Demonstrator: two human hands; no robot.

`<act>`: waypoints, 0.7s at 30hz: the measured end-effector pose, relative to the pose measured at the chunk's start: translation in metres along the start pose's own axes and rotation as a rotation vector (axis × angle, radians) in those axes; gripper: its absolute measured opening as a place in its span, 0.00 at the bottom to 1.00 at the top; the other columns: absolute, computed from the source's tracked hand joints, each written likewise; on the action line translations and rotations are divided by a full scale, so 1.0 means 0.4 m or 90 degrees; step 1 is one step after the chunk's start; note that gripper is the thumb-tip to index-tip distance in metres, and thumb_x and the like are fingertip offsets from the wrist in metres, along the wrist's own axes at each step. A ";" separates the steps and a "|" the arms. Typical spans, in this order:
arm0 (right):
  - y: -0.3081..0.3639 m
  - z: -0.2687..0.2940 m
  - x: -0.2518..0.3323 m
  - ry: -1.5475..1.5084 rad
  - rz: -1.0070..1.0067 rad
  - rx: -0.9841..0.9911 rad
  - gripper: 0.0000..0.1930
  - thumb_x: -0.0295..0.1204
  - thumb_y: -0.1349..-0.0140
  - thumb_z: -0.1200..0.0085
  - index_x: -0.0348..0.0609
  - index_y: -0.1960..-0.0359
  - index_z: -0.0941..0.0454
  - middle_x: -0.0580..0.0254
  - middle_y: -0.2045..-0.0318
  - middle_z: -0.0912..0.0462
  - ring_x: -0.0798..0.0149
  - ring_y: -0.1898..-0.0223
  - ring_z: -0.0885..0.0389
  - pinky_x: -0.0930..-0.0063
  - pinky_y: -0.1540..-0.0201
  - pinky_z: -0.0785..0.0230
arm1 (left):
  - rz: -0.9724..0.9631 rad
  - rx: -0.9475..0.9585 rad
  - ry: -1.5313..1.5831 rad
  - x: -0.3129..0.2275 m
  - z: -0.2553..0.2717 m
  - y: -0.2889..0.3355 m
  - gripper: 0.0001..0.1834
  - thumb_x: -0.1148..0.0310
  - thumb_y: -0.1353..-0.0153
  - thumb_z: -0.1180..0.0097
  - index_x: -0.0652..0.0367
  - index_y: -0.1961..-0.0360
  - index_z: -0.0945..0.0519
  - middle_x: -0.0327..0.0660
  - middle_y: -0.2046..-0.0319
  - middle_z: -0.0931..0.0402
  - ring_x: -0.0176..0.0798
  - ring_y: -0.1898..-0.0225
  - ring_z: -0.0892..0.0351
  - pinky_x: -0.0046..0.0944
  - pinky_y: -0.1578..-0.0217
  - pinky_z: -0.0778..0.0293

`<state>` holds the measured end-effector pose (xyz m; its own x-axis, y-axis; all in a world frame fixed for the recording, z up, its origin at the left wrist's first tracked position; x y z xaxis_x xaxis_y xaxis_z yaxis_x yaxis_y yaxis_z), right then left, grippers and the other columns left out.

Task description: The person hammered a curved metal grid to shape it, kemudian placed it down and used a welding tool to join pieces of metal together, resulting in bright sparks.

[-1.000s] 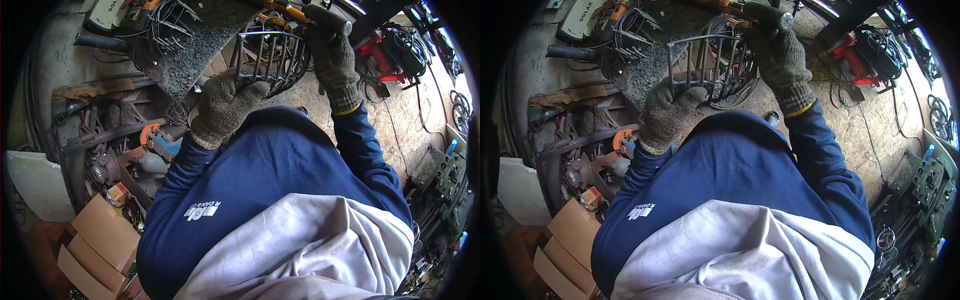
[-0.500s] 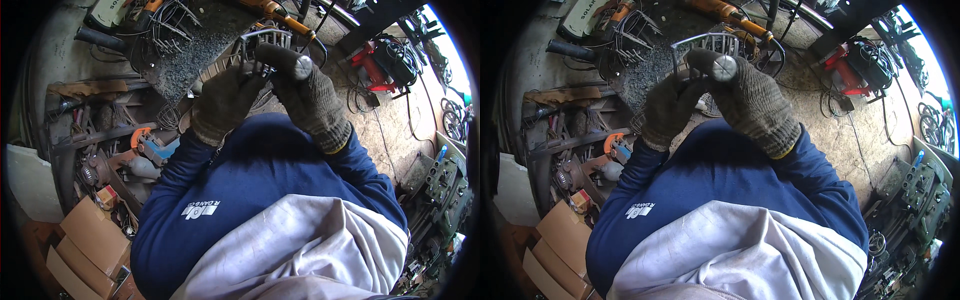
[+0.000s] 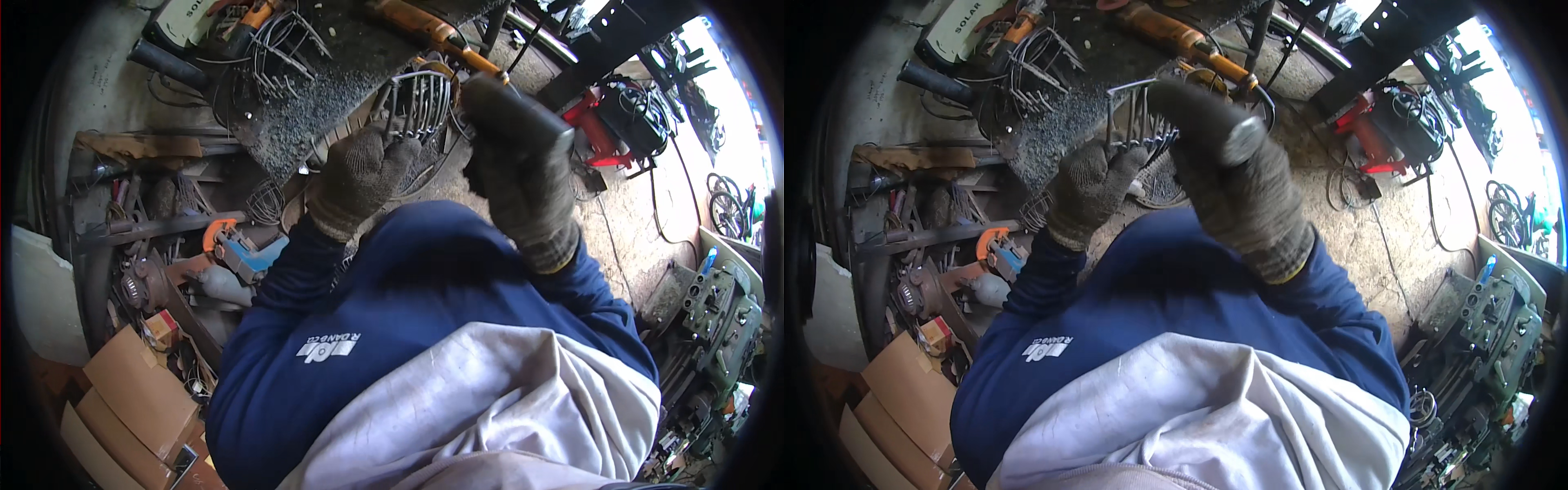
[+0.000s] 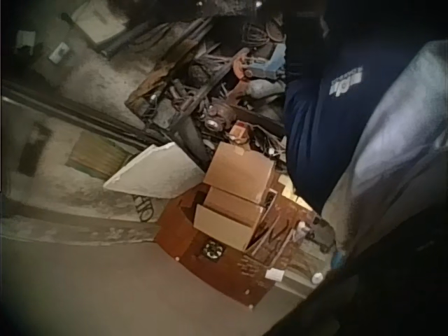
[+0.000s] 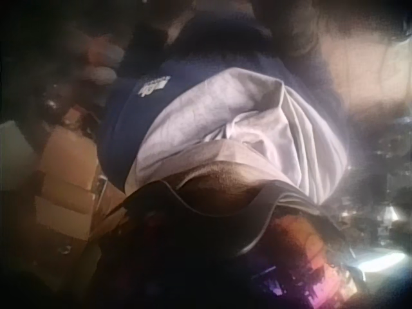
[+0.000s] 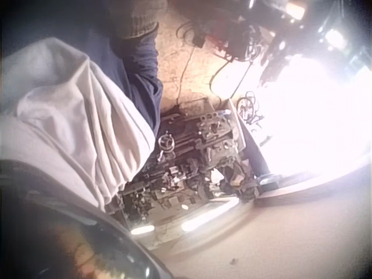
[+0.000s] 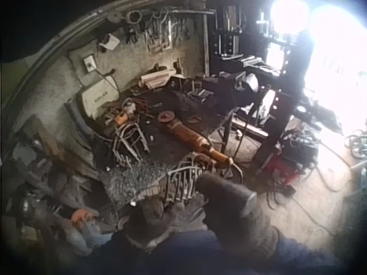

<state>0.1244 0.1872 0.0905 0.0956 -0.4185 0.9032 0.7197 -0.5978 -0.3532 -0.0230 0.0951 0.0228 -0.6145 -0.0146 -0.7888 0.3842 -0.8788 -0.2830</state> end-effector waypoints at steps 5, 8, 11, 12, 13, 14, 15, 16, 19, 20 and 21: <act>0.019 0.005 -0.092 -0.161 -0.170 -0.048 0.16 0.30 0.32 0.51 0.42 0.44 0.29 0.71 0.70 0.22 0.78 0.78 0.28 0.84 0.76 0.34 | 0.120 0.027 0.222 -0.019 0.021 -0.003 0.14 0.65 0.39 0.39 0.64 0.58 0.20 0.40 0.70 0.18 0.26 0.71 0.23 0.29 0.71 0.27; 0.029 -0.015 -0.097 -0.192 -0.185 -0.006 0.17 0.31 0.32 0.51 0.42 0.43 0.30 0.72 0.72 0.23 0.78 0.78 0.28 0.83 0.76 0.35 | 0.154 -0.021 0.325 -0.009 0.015 0.011 0.15 0.63 0.40 0.38 0.64 0.59 0.20 0.37 0.69 0.19 0.25 0.72 0.25 0.28 0.72 0.29; 0.035 -0.024 -0.122 -0.145 -0.183 0.020 0.17 0.31 0.32 0.50 0.43 0.43 0.30 0.73 0.72 0.23 0.79 0.78 0.29 0.83 0.77 0.37 | 0.208 0.006 0.335 0.005 0.013 0.019 0.16 0.61 0.40 0.37 0.63 0.59 0.20 0.37 0.69 0.19 0.25 0.73 0.25 0.27 0.73 0.29; 0.033 -0.018 -0.127 -0.191 -0.181 -0.020 0.17 0.32 0.33 0.49 0.43 0.44 0.30 0.72 0.72 0.23 0.79 0.78 0.29 0.83 0.77 0.37 | 0.230 0.030 0.334 0.006 0.013 0.017 0.16 0.60 0.41 0.37 0.63 0.59 0.20 0.37 0.70 0.19 0.24 0.73 0.26 0.27 0.73 0.29; 0.033 -0.015 -0.135 -0.238 -0.180 -0.060 0.17 0.32 0.33 0.48 0.43 0.44 0.30 0.72 0.72 0.24 0.79 0.78 0.29 0.83 0.77 0.38 | 0.197 0.013 0.310 -0.005 0.029 0.011 0.16 0.60 0.40 0.38 0.62 0.58 0.20 0.36 0.69 0.19 0.25 0.73 0.25 0.27 0.73 0.28; 0.032 -0.011 -0.145 -0.284 -0.180 -0.100 0.17 0.32 0.33 0.48 0.44 0.44 0.29 0.72 0.72 0.24 0.79 0.78 0.29 0.83 0.78 0.38 | 0.164 -0.005 0.286 -0.017 0.045 0.006 0.16 0.60 0.40 0.38 0.61 0.57 0.20 0.36 0.69 0.19 0.25 0.72 0.24 0.27 0.72 0.27; 0.031 -0.001 -0.178 -0.257 -0.196 -0.107 0.22 0.39 0.35 0.45 0.42 0.43 0.30 0.67 0.71 0.22 0.76 0.80 0.30 0.80 0.79 0.37 | 0.131 -0.022 0.262 -0.030 0.061 0.001 0.16 0.61 0.40 0.39 0.61 0.56 0.20 0.35 0.68 0.18 0.25 0.72 0.23 0.27 0.72 0.26; 0.031 0.011 -0.203 -0.259 -0.221 -0.119 0.22 0.40 0.35 0.45 0.42 0.44 0.30 0.66 0.73 0.23 0.75 0.80 0.29 0.80 0.79 0.36 | 0.173 -0.043 0.339 -0.019 0.069 0.000 0.17 0.58 0.40 0.39 0.60 0.56 0.20 0.35 0.69 0.19 0.26 0.73 0.23 0.27 0.73 0.27; 0.050 0.049 -0.267 -0.252 -0.279 -0.160 0.22 0.42 0.36 0.44 0.41 0.46 0.29 0.66 0.77 0.24 0.74 0.81 0.29 0.78 0.79 0.35 | 0.287 -0.138 0.625 0.019 0.080 -0.018 0.18 0.54 0.39 0.41 0.58 0.58 0.20 0.35 0.70 0.20 0.29 0.75 0.23 0.28 0.77 0.27; 0.055 0.061 -0.283 -0.249 -0.279 -0.174 0.22 0.42 0.36 0.44 0.41 0.47 0.28 0.66 0.78 0.25 0.73 0.81 0.28 0.77 0.78 0.34 | 0.312 -0.196 0.747 0.025 0.088 -0.036 0.17 0.55 0.38 0.42 0.59 0.59 0.20 0.37 0.70 0.20 0.30 0.75 0.22 0.28 0.76 0.25; 0.062 0.074 -0.298 -0.246 -0.279 -0.189 0.22 0.43 0.36 0.44 0.40 0.48 0.28 0.66 0.79 0.27 0.73 0.81 0.28 0.76 0.78 0.33 | 0.337 -0.254 0.868 0.038 0.092 -0.054 0.17 0.56 0.37 0.44 0.59 0.59 0.21 0.39 0.70 0.20 0.32 0.75 0.21 0.29 0.76 0.24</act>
<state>0.1511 0.2423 -0.0186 0.1171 0.1495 0.9818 0.5325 -0.8439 0.0650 -0.0658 0.0965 0.0371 0.6529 0.3585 -0.6672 0.6429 -0.7280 0.2380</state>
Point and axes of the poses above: each hand's wrist, its own y-axis away from the middle knuckle, its own z-axis out of the back of the hand, x = y × z, the point moved 9 cm from there along -y, towards the middle knuckle
